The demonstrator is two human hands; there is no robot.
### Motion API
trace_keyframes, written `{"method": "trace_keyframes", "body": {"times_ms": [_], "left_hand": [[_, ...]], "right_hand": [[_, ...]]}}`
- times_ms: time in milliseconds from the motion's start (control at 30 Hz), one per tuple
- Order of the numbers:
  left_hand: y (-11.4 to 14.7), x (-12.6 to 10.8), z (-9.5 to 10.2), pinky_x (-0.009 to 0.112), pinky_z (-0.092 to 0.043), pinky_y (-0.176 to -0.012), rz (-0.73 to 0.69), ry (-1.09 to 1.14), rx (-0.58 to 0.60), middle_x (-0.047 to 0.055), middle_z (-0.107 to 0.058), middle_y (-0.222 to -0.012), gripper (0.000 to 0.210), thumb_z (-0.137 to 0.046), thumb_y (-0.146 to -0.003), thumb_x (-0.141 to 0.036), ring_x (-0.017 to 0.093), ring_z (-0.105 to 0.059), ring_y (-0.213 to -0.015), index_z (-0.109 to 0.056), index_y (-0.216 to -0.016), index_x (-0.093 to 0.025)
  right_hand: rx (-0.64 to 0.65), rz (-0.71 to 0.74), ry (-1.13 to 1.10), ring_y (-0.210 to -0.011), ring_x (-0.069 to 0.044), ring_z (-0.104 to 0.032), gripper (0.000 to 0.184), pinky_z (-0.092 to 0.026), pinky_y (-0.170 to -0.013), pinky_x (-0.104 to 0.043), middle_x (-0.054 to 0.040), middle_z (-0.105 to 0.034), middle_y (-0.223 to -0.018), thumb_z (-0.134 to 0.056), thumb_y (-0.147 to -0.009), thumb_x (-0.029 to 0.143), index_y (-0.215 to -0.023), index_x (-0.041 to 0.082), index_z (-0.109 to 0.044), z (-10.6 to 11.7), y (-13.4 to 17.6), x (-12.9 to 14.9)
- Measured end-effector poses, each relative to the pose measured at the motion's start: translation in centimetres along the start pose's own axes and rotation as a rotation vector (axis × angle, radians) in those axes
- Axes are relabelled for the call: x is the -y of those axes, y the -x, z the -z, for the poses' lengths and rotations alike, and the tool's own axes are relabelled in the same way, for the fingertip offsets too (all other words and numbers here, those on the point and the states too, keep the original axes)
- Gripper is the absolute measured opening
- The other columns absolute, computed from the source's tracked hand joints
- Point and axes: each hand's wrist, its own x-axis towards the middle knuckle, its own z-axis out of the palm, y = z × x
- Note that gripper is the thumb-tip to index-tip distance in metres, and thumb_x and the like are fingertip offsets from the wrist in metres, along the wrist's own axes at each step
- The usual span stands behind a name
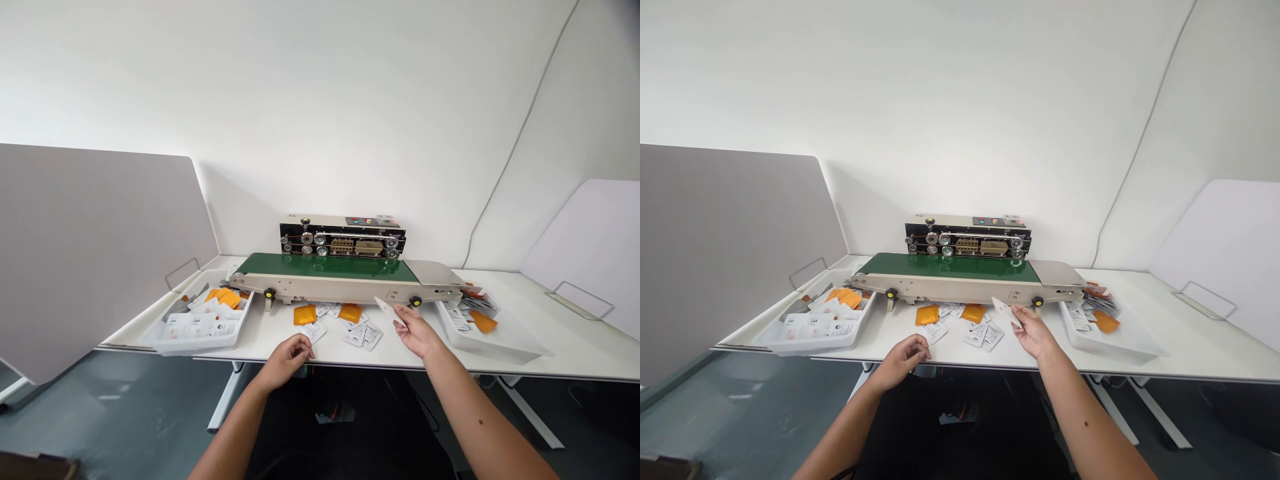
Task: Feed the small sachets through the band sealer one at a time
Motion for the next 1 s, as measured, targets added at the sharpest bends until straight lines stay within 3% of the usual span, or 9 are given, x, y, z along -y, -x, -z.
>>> {"method": "trace_keyframes", "body": {"times_ms": [100, 200, 300, 400, 533, 633, 800, 1000], "left_hand": [[-0.1, -0.1, -0.1, 0.029, -0.048, -0.077, 0.005, -0.004, 0.005, 0.006, -0.072, -0.089, 0.026, -0.064, -0.09, -0.043, 0.019, -0.065, -0.084, -0.057, -0.098, -0.019], [0.0, -0.3, -0.1, 0.029, -0.048, -0.077, 0.019, -0.009, 0.001, 0.005, -0.072, -0.088, 0.028, -0.065, -0.089, -0.044, 0.019, -0.065, -0.084, -0.058, -0.1, -0.019], [0.0, -0.4, 0.0, 0.03, -0.048, -0.077, 0.023, -0.01, -0.002, 0.006, -0.072, -0.088, 0.03, -0.064, -0.089, -0.046, 0.02, -0.065, -0.085, -0.059, -0.103, -0.019], [0.0, -0.3, 0.0, 0.03, -0.048, -0.078, 0.028, -0.022, -0.004, 0.006, -0.073, -0.089, 0.03, -0.064, -0.09, -0.045, 0.02, -0.066, -0.085, -0.06, -0.105, -0.02], [0.0, -0.2, 0.1, 0.03, -0.048, -0.08, 0.028, -0.038, 0.002, 0.006, -0.073, -0.089, 0.028, -0.063, -0.091, -0.044, 0.02, -0.065, -0.086, -0.059, -0.105, -0.02], [0.0, -0.2, 0.1, 0.03, -0.047, -0.079, 0.029, -0.042, 0.007, 0.006, -0.073, -0.09, 0.028, -0.062, -0.091, -0.044, 0.02, -0.065, -0.086, -0.058, -0.105, -0.019], [-0.1, 0.0, 0.2, 0.03, -0.048, -0.081, 0.028, -0.045, 0.019, 0.005, -0.073, -0.09, 0.028, -0.061, -0.092, -0.043, 0.019, -0.064, -0.086, -0.057, -0.106, -0.019], [-0.3, -0.1, 0.0, 0.032, -0.049, -0.082, 0.041, -0.037, 0.015, 0.006, -0.072, -0.09, 0.032, -0.062, -0.091, -0.047, 0.019, -0.064, -0.085, -0.058, -0.106, -0.019]], "right_hand": [[0.023, -0.047, -0.203, -0.055, -0.005, -0.057, 0.031, -0.049, -0.044, -0.01, 0.0029, -0.061, -0.071, -0.088, -0.066, 0.018, -0.09, 0.021, -0.068, -1.6, 1.9, -1.0], [0.161, -0.141, -0.135, -0.062, -0.007, -0.063, 0.035, -0.055, -0.051, -0.011, -0.0009, -0.067, -0.082, -0.084, -0.071, 0.015, -0.104, 0.019, -0.07, -3.8, 2.8, -0.6], [0.166, -0.036, -0.055, -0.069, -0.009, -0.067, 0.04, -0.057, -0.055, -0.013, -0.0041, -0.071, -0.093, -0.085, -0.068, 0.013, -0.105, 0.017, -0.07, -5.4, 2.2, 0.7], [-0.011, 0.268, -0.039, -0.075, -0.011, -0.068, 0.041, -0.059, -0.063, -0.017, -0.0028, -0.072, -0.095, -0.086, -0.064, 0.015, -0.1, 0.019, -0.068, -5.1, 0.5, 2.3], [-0.318, 0.651, -0.042, -0.087, -0.015, -0.07, 0.043, -0.061, -0.072, -0.025, -0.0024, -0.071, -0.099, -0.083, -0.065, 0.021, -0.102, 0.02, -0.061, -1.9, -2.2, 4.3], [-0.516, 0.779, -0.025, -0.089, -0.018, -0.071, 0.048, -0.062, -0.077, -0.034, -0.0031, -0.07, -0.102, -0.076, -0.068, 0.021, -0.112, 0.021, -0.057, 1.1, -4.4, 5.6], [-0.659, 0.688, 0.026, -0.078, -0.018, -0.072, 0.046, -0.064, -0.077, -0.037, -0.0027, -0.067, -0.093, -0.069, -0.068, 0.012, -0.112, 0.015, -0.057, 3.3, -8.8, 8.4], [-0.7, 0.368, 0.036, -0.07, -0.014, -0.069, 0.034, -0.062, -0.063, -0.024, -0.0038, -0.063, -0.093, -0.065, -0.073, 0.001, -0.104, 0.012, -0.057, 1.9, -13.3, 11.9]]}}
